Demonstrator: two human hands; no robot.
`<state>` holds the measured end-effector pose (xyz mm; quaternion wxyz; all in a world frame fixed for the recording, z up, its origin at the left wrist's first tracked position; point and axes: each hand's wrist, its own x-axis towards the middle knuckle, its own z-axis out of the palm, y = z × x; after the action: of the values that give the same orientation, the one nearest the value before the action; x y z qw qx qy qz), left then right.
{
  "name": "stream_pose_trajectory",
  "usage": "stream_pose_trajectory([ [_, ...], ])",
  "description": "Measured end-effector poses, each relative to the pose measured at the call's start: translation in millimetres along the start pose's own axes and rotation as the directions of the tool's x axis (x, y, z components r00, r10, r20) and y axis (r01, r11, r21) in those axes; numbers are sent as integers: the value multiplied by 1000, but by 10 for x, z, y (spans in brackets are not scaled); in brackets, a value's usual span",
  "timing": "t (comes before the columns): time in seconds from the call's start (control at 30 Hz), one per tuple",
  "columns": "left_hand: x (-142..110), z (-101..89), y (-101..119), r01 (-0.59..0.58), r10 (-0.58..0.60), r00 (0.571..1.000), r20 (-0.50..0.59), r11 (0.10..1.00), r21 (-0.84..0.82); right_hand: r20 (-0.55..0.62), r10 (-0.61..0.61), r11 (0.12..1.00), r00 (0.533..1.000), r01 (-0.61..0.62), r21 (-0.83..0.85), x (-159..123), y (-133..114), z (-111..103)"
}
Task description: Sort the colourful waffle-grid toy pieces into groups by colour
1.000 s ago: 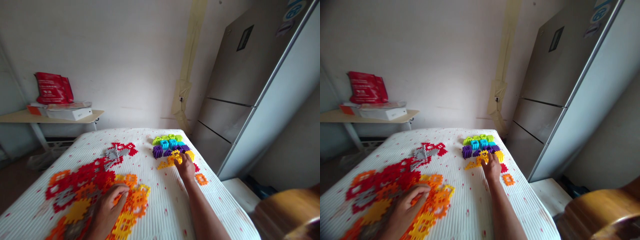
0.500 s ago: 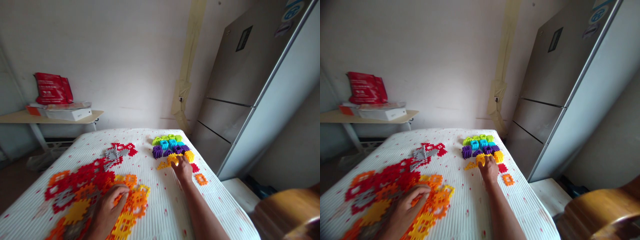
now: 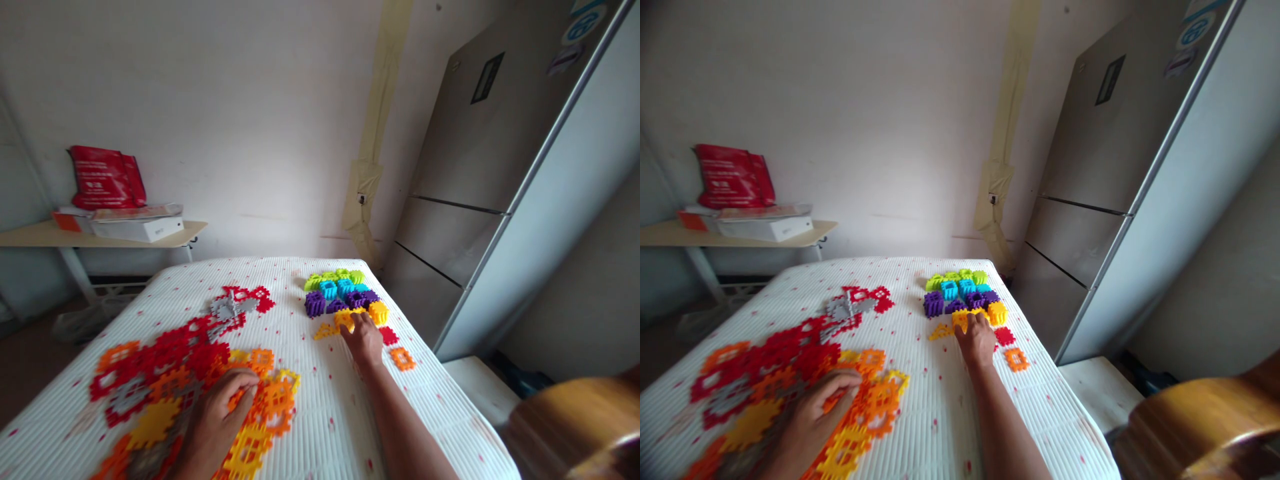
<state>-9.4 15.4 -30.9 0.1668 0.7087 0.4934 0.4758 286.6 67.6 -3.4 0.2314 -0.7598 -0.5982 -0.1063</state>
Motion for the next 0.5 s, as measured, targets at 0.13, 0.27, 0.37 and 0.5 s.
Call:
stream_pose_trajectory([
  [0.13,4,-2,-5,10,-10,1000,11,1000,8,-4,-10,1000,1000,10,-3,0,-1,7],
  [0.27,5,-6,10,33,-33,999,19,999,0,5,-6,1000,1000,6,-14,3,-2,12],
  [0.37,10,-14,42,44,-44,999,18,999,-8,12,-4,1000,1000,4,-24,1,-6,4],
  [0.5,7,-27,73,62,-62,998,17,998,-11,16,-7,999,1000,7,-35,-2,-12,-7],
])
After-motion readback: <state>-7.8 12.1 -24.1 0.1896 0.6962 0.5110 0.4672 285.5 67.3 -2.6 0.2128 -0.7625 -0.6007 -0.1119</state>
